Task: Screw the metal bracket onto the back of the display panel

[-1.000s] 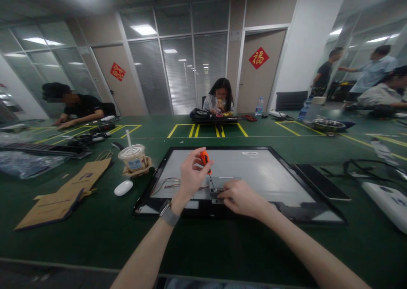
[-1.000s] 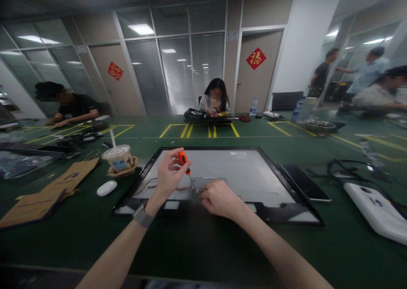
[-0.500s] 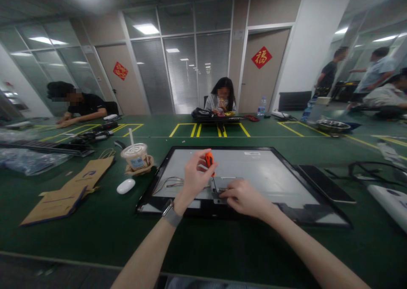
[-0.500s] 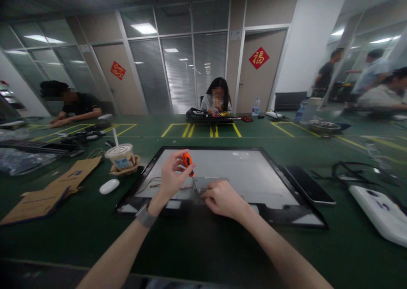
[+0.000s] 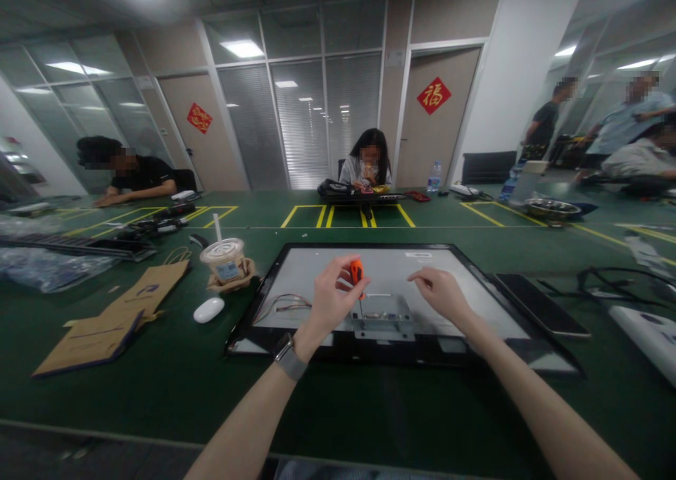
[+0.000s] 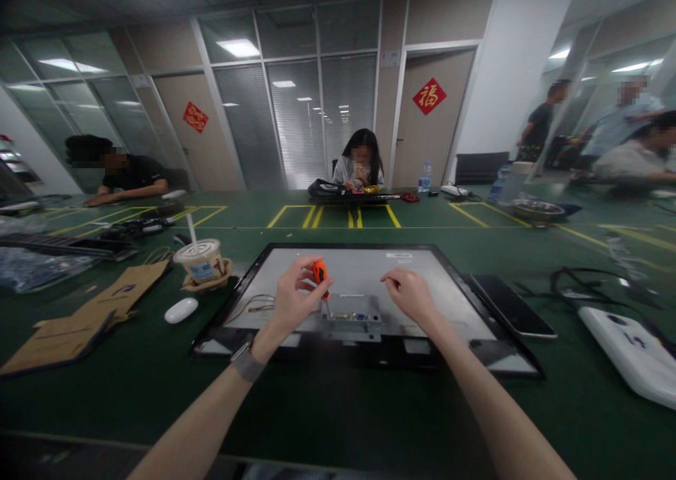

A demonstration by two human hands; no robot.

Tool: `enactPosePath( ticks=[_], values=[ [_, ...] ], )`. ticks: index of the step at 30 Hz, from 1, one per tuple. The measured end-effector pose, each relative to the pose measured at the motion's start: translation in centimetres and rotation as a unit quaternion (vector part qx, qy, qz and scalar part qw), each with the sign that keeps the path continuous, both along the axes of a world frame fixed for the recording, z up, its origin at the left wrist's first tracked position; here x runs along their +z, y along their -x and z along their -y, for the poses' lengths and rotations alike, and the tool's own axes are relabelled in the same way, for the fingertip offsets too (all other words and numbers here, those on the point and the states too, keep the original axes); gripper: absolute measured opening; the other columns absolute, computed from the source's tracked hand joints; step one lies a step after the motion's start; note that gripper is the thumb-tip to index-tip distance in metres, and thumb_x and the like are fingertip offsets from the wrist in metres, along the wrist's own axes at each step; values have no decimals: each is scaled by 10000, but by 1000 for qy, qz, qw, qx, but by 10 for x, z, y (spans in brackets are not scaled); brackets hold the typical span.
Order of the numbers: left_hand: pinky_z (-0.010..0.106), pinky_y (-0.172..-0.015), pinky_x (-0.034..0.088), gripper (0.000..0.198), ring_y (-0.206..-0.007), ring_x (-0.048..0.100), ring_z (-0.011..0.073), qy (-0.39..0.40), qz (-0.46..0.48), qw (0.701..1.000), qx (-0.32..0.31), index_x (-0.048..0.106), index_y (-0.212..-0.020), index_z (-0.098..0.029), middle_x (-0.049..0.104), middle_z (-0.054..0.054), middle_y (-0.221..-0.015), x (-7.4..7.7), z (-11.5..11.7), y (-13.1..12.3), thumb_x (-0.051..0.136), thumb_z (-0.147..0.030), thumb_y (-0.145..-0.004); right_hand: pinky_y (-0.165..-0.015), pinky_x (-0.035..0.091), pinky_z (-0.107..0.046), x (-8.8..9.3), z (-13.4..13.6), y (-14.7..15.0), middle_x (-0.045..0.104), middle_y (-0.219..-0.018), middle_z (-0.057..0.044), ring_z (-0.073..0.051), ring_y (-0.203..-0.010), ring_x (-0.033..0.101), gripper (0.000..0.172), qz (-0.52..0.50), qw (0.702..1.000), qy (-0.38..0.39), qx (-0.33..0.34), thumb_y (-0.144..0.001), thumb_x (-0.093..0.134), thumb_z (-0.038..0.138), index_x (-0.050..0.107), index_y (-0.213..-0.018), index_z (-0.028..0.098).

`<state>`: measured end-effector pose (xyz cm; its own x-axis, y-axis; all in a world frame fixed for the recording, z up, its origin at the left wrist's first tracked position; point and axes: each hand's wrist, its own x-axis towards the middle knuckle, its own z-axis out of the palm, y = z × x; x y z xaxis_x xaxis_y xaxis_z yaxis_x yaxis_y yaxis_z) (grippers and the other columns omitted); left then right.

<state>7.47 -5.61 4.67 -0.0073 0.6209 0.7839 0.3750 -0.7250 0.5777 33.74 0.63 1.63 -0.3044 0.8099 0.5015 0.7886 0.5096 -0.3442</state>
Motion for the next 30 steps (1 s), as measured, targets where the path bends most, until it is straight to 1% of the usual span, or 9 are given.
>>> enactPosePath(
  ticks=[4, 6, 8, 12, 16, 19, 23, 26, 30],
  values=[
    [163, -517, 578, 343, -659, 662, 95, 11, -9, 1000, -4, 632, -1180, -223, 685, 6, -910, 0, 1, -1, 737, -289, -860, -784, 498, -328, -17, -22, -25, 752, -930, -94, -226, -805, 686, 375, 46, 997, 38, -57, -861, 439, 155, 788, -993, 179],
    [174, -533, 588, 343, -675, 668, 101, 17, -15, 1000, -12, 631, -1187, -227, 680, 9, -916, 0, 2, -1, 729, -289, -864, -917, 485, -343, -28, -32, -32, 740, -1069, -120, -249, -989, 679, 395, 72, 993, 49, -75, -853, 456, 140, 766, -1096, 169],
    [185, -557, 598, 341, -698, 673, 108, 28, -24, 999, -28, 624, -1196, -231, 678, 13, -925, 0, 2, -1, 713, -273, -870, -1013, 452, -372, -39, -38, -34, 703, -1218, -156, -278, -1134, 636, 409, 99, 991, 61, -66, -886, 472, 174, 717, -1213, 146],
    [204, -591, 603, 366, -752, 694, 129, 87, -32, 993, -80, 567, -1249, -228, 677, 33, -963, 3, 3, -2, 637, -206, -891, -1078, 416, -424, -54, -44, -33, 600, -1405, -191, -317, -1268, 568, 434, 127, 985, 82, -82, -954, 453, 253, 640, -1327, 132],
    [258, -680, 612, 360, -810, 712, 147, 117, -13, 985, -129, 511, -1281, -218, 680, 54, -1008, 5, 5, -3, 559, -186, -925, -1110, 394, -462, -59, -45, -31, 574, -1435, -212, -339, -1314, 540, 447, 137, 983, 82, -89, -975, 427, 262, 620, -1351, 116],
    [321, -817, 584, 299, -892, 681, 171, 48, -13, 995, -84, 593, -1196, -202, 669, 56, -988, 7, 6, -3, 627, -203, -899, -1122, 387, -462, -59, -45, -31, 568, -1444, -216, -329, -1323, 542, 447, 142, 982, 83, -90, -984, 416, 253, 613, -1360, 114],
    [323, -792, 543, 131, -836, 614, 176, -42, 1, 999, -9, 683, -1010, -195, 606, 29, -873, 11, 5, -2, 679, -236, -885, -1127, 386, -463, -59, -44, -30, 552, -1462, -221, -324, -1323, 546, 455, 155, 980, 79, -96, -988, 401, 244, 606, -1367, 99],
    [306, -759, 533, 91, -796, 610, 166, -32, 22, 999, 4, 683, -973, -188, 587, 29, -877, 12, 4, -1, 656, -225, -894, -1128, 387, -460, -59, -44, -29, 554, -1464, -212, -317, -1338, 536, 458, 157, 980, 77, -100, -990, 397, 250, 599, -1376, 109],
    [303, -766, 542, 137, -827, 640, 172, 12, 34, 999, -16, 681, -1008, -184, 595, 51, -928, 13, 4, 0, 582, -221, -921, -1129, 386, -469, -58, -42, -27, 557, -1464, -203, -314, -1338, 538, 456, 159, 979, 78, -104, -989, 397, 250, 599, -1379, 126]
  ],
)
